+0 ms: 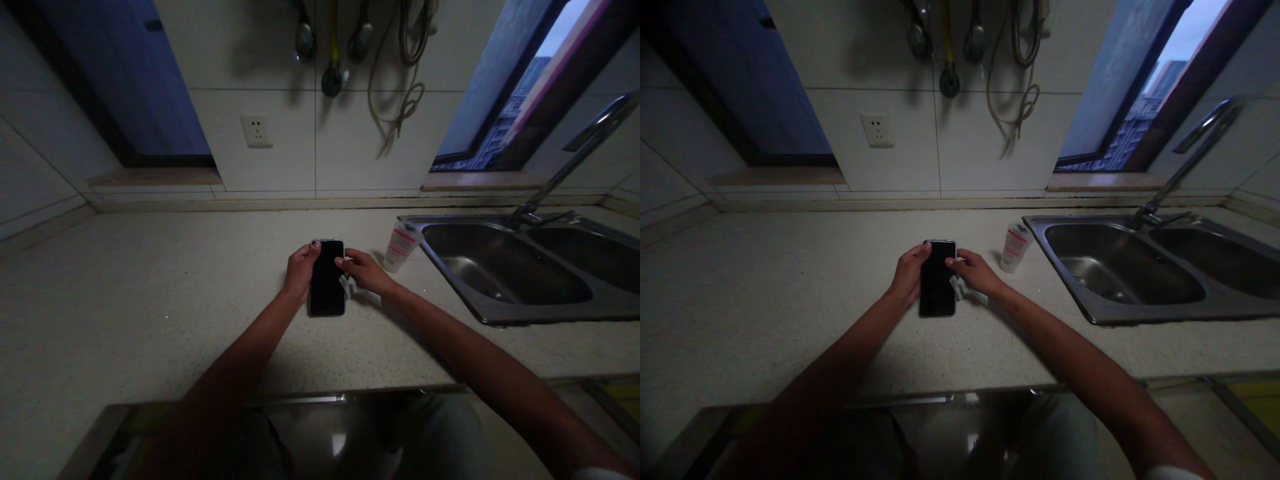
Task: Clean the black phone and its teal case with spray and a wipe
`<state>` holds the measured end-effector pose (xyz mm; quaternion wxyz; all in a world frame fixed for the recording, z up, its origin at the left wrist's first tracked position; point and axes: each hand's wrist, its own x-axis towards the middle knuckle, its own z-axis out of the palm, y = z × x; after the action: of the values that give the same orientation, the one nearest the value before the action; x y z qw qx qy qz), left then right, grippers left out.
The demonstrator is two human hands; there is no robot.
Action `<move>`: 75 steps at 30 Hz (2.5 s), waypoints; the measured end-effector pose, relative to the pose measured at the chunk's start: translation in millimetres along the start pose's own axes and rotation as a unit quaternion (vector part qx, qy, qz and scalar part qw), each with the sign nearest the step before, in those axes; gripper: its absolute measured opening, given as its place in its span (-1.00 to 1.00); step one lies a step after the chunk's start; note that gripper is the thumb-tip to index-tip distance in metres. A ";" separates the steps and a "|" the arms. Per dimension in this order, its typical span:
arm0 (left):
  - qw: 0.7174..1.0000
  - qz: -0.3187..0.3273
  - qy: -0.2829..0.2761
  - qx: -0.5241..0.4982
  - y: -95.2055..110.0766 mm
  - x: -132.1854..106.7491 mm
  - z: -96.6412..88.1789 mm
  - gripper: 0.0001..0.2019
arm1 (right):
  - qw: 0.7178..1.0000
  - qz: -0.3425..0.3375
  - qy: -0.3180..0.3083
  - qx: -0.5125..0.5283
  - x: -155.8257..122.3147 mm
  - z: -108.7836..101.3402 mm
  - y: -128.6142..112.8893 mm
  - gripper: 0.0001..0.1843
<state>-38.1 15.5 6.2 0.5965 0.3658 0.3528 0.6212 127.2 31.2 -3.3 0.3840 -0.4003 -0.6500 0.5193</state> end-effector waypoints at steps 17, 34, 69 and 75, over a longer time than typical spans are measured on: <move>0.996 0.026 0.062 -0.049 -4.6 15.3 -14.1 -0.55 | 0.989 0.060 -0.120 -0.057 -12.7 13.9 5.7 -0.56; 0.968 -0.119 -0.047 0.217 3.8 13.1 -24.6 -0.78 | 1.000 0.015 0.002 0.023 2.4 5.7 29.2 -0.55; 0.745 0.056 0.091 0.658 -10.4 6.2 -18.5 -0.06 | 0.903 -0.031 0.078 -0.421 -3.0 -30.8 1.9 -0.73; 0.725 0.060 0.068 0.683 -17.2 7.8 -22.7 -0.11 | 0.836 0.030 0.035 -0.547 -7.6 -32.1 -3.4 -0.68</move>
<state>-49.8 23.9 -19.5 0.1215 0.6513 0.6987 0.2697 159.1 35.6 4.8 0.1090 -0.5823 -0.8020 0.0761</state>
